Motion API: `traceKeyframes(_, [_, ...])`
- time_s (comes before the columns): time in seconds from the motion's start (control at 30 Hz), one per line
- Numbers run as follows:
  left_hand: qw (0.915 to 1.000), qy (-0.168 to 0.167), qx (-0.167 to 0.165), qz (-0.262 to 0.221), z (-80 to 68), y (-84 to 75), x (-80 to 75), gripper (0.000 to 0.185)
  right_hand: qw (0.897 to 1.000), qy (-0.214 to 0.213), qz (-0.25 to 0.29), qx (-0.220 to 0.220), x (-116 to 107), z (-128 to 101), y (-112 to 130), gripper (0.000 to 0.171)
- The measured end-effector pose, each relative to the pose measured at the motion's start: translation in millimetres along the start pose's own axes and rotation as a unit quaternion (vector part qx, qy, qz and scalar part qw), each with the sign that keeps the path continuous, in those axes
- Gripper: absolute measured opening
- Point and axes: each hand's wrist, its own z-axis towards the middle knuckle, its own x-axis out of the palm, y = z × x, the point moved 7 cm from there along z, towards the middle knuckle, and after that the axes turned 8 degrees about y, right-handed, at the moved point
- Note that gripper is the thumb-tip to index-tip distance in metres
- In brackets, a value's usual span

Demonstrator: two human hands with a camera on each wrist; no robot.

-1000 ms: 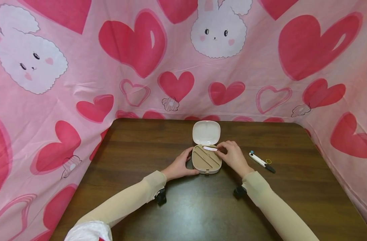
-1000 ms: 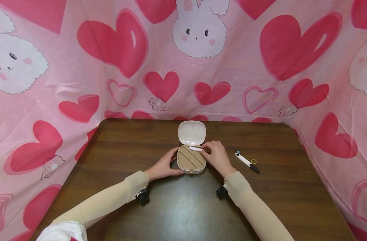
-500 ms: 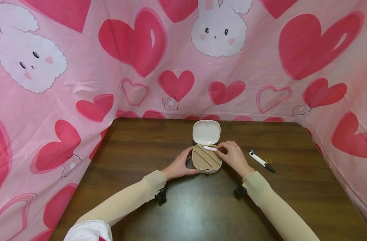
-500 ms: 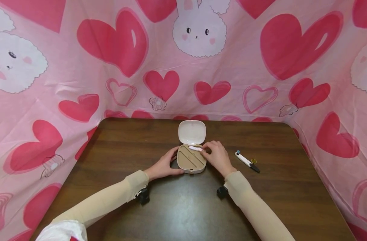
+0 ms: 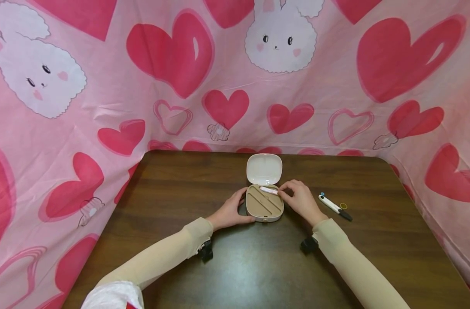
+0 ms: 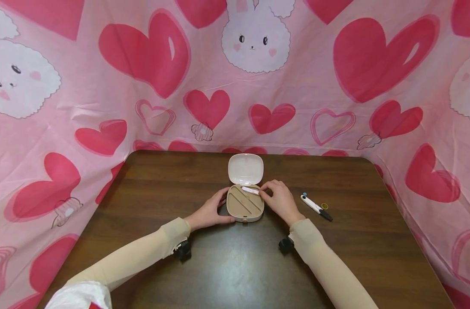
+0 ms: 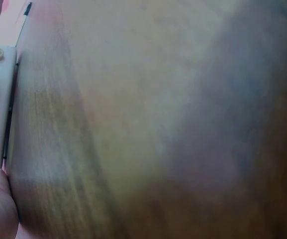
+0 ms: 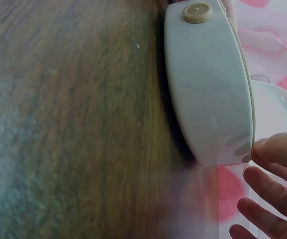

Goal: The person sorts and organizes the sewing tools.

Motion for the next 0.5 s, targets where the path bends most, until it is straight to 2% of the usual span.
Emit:
traceKeyframes(0.3, [1.0000,0.000,0.002,0.001,-0.7,-0.5,0.0,0.104,1.000,0.000,0.006,0.004,-1.4,-0.8,-4.4,0.008])
traceKeyframes(0.5, [1.0000,0.002,-0.005,0.007,-1.1,-0.3,-0.1,0.104,1.000,-0.016,0.006,0.001,-5.2,-5.9,-13.8,0.007])
